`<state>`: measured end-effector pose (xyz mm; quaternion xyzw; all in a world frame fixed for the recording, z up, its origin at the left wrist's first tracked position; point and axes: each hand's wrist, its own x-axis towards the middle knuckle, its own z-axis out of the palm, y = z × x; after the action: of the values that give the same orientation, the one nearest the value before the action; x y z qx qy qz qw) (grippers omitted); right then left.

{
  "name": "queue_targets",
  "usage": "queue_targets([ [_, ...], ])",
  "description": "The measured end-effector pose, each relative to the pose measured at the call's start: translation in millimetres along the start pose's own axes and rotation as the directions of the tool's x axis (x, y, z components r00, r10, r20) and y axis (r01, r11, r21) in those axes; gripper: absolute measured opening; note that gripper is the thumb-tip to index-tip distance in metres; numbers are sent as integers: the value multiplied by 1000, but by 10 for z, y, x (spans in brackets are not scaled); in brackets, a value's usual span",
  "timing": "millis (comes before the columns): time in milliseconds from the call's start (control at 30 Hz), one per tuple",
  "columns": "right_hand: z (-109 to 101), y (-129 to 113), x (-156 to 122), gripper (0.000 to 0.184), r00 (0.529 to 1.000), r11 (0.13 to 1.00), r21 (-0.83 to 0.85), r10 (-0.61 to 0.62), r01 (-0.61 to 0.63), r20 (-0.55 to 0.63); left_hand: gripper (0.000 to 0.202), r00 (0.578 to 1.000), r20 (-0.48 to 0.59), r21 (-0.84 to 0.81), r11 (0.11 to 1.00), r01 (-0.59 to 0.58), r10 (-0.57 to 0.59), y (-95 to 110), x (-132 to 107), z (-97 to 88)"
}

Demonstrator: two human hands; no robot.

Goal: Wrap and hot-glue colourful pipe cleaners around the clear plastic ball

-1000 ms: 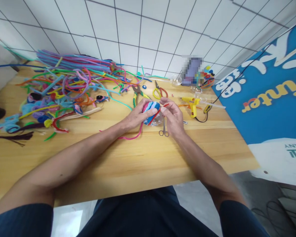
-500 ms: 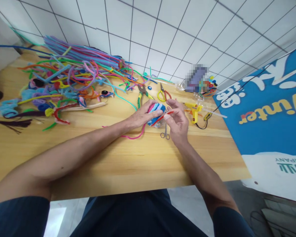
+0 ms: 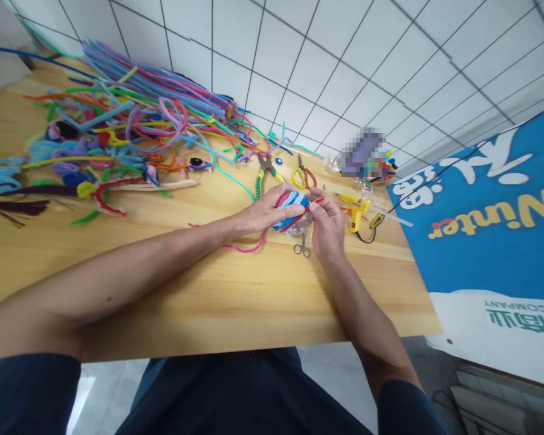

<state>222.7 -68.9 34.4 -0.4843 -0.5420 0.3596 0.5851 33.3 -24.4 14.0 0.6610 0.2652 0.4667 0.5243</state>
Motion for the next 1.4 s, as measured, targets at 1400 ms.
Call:
queue_targets([
  [1400,2,90,-21,24,1000,1000,-4,25,-25,-15,54,1000,16,13,1000,-14,14,-47,-49,-5],
])
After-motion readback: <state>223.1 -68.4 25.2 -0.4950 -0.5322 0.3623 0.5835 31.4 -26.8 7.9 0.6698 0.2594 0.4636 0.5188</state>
